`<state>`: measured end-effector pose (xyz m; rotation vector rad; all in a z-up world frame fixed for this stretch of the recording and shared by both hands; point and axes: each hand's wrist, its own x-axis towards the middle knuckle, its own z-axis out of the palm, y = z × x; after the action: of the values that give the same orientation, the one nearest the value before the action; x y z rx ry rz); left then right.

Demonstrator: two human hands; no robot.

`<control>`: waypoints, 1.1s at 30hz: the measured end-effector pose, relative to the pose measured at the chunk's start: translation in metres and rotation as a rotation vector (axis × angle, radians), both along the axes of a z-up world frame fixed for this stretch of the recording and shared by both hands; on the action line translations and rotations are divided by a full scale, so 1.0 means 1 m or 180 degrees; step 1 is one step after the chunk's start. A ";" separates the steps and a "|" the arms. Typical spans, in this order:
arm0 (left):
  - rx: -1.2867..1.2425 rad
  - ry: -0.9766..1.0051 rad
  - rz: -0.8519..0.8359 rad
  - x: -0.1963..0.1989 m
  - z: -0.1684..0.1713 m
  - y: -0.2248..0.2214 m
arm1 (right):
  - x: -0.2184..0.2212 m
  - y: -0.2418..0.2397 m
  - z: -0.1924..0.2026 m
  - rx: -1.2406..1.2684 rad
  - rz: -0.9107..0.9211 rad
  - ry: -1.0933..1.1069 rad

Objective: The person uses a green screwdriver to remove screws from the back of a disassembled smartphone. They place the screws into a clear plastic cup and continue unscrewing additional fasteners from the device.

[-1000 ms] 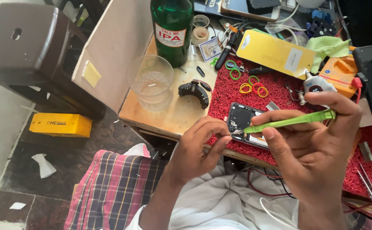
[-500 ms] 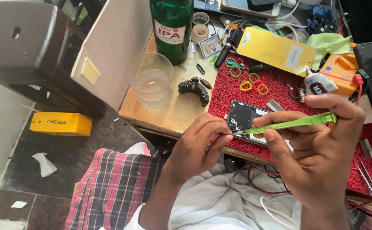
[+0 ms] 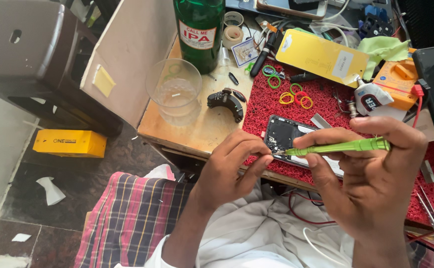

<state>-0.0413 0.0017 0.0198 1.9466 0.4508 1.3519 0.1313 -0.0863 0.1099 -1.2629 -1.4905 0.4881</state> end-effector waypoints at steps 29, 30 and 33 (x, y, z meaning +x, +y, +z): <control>0.0202 0.0828 0.0610 0.004 -0.027 -0.003 | 0.046 0.048 -0.060 -0.0447 -0.0093 0.0534; 0.0203 0.0828 0.0611 0.004 -0.027 -0.003 | 0.046 0.048 -0.061 -0.0461 -0.0098 0.0510; 0.0237 0.0841 0.0626 0.004 -0.028 -0.003 | 0.044 0.048 -0.061 -0.0491 -0.0092 0.0474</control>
<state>-0.0371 -0.0014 -0.0081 2.2009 0.7445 1.2482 0.1756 -0.0387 0.0486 -1.3357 -1.3283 0.6741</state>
